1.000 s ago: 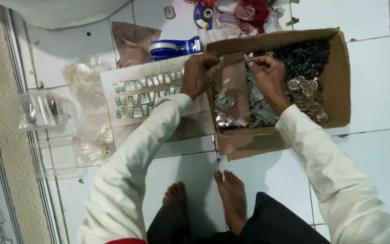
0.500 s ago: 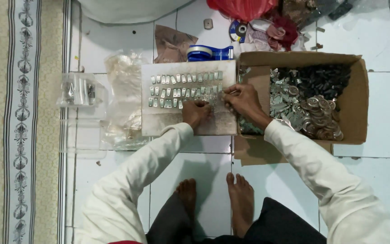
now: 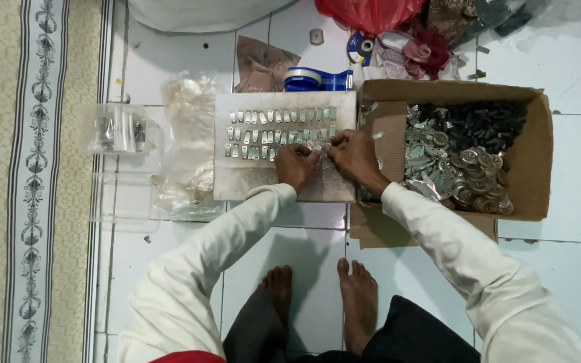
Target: Picking up small metal components from a box and placing them into plastic bags or onto a template board.
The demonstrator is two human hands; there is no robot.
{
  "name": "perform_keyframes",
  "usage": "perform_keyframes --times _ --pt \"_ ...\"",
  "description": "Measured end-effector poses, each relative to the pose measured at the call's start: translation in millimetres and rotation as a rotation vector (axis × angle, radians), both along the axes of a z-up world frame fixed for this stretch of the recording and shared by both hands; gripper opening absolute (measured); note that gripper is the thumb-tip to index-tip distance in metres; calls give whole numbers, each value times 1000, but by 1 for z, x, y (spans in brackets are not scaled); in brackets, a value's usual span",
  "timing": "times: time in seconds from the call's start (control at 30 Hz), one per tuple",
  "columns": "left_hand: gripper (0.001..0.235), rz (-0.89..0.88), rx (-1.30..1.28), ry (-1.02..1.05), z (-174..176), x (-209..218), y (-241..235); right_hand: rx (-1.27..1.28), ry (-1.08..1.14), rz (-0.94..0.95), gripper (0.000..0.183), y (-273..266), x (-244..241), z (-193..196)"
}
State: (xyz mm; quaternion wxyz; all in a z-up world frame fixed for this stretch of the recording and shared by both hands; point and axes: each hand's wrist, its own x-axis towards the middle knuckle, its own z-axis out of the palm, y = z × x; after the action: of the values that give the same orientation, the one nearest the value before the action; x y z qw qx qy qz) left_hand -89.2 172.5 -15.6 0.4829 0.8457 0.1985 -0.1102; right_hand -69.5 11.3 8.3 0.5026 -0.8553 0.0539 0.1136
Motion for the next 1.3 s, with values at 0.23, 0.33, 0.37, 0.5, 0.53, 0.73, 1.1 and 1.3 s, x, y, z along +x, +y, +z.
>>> perform_keyframes --times 0.23,0.33,0.37,0.5,0.53,0.73,1.1,1.3 --pt "26 -9 47 -279 63 2 59 4 -302 -90 12 -20 3 54" --pt "34 116 166 -369 87 9 104 -9 -408 -90 8 -23 7 71" --pt "32 173 177 -418 86 12 120 26 -388 -77 10 -21 5 76" --pt "33 258 214 -496 94 16 176 119 -349 29 25 -3 -1 93" --pt "33 274 221 -500 95 16 184 126 -352 45 25 4 1 89" --pt "35 271 361 -438 53 20 253 118 -371 152 34 62 8 84" --pt "61 38 553 310 -25 5 318 185 -322 270 24 123 4 93" --pt "19 80 648 169 -81 27 360 177 -249 267 22 104 16 75"
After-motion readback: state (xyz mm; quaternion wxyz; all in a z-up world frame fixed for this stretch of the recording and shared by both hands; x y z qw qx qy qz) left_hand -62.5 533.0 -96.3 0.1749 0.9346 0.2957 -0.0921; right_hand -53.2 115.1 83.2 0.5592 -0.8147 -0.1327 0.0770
